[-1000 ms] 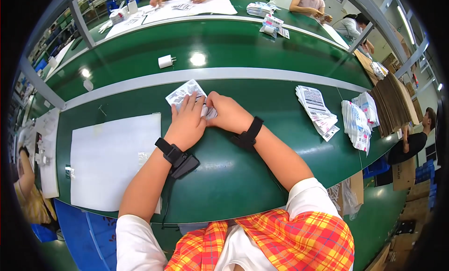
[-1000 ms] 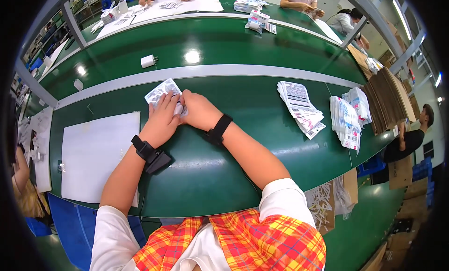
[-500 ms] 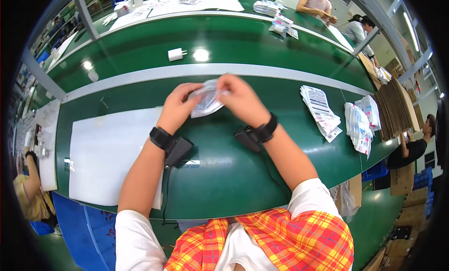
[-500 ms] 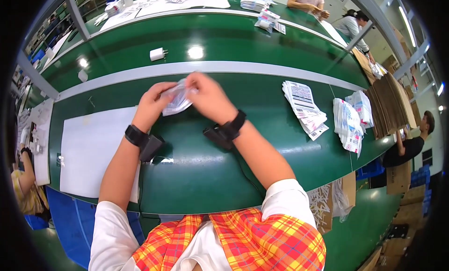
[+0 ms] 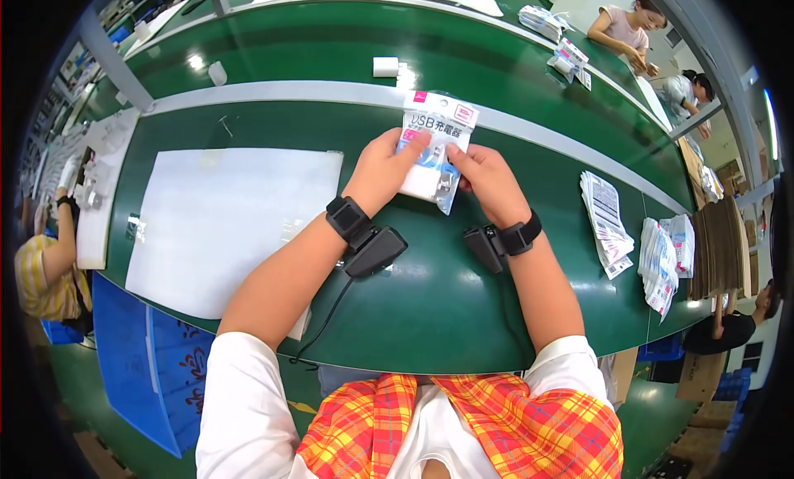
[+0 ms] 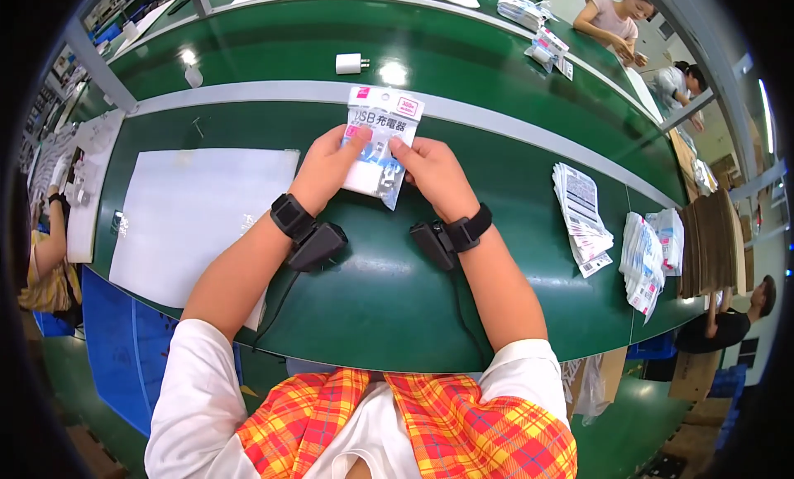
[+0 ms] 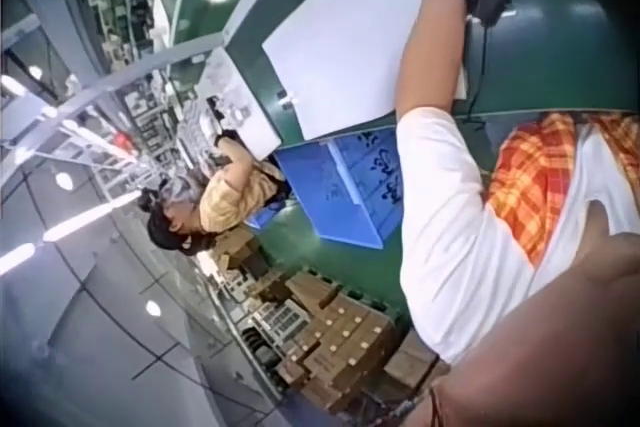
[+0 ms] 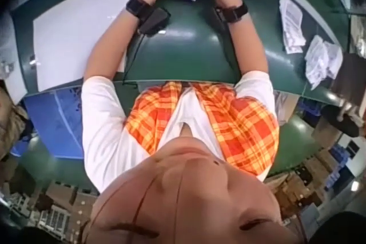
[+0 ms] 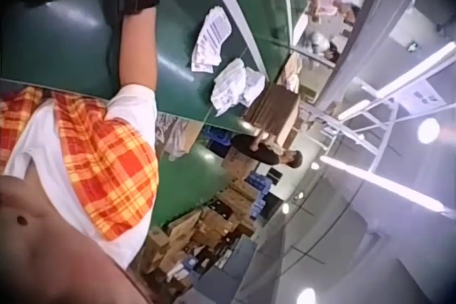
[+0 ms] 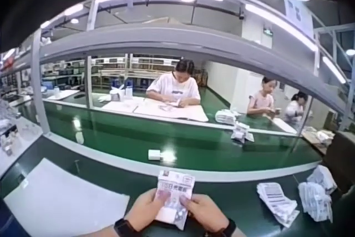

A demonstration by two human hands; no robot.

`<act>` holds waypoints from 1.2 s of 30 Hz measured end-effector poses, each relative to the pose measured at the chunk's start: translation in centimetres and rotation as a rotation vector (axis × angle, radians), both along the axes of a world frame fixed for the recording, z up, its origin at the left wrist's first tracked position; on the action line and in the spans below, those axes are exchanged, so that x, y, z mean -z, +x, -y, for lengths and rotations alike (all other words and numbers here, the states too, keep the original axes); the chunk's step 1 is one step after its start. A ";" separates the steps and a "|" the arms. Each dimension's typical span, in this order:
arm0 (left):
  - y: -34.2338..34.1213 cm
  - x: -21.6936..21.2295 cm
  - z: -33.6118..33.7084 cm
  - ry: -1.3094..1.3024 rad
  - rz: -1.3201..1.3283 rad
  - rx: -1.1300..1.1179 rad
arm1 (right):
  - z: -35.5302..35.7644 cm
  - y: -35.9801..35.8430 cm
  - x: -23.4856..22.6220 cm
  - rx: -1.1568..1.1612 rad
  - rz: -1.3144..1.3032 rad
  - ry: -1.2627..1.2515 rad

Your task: The person packages power adapters by hand, picking up an adapter and a plastic pouch, sliding the adapter into the pouch, and sealing the adhesive flap. This process is repeated multiple times throughout the video.

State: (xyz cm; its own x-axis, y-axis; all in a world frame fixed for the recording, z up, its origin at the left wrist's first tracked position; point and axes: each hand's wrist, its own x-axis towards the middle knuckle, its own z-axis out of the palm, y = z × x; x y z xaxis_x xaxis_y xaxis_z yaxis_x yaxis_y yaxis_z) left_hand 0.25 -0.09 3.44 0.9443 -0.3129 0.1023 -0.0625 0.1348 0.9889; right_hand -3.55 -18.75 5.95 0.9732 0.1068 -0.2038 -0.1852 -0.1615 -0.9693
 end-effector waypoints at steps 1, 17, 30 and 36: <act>0.1 0.1 -0.1 -0.043 -0.057 -0.006 | 0.0 0.1 0.2 -0.004 -0.009 0.001; 0.4 1.5 -0.4 0.588 0.642 0.137 | 6.8 -0.3 0.2 -0.200 0.195 -0.155; -3.3 2.5 1.3 0.954 0.889 0.173 | 1.7 -4.9 -1.4 -0.493 0.517 -0.918; -3.0 2.1 1.2 0.930 0.825 0.225 | 1.6 -4.9 -0.2 -0.406 0.535 -0.815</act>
State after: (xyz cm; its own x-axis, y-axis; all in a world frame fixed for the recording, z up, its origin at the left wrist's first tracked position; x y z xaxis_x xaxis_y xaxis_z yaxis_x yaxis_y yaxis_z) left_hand -2.72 -1.29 1.30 0.6216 -0.7277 0.2899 -0.7705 -0.5013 0.3938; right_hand -8.40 -20.36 6.19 0.8792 0.4688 0.0849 0.4485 -0.7545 -0.4792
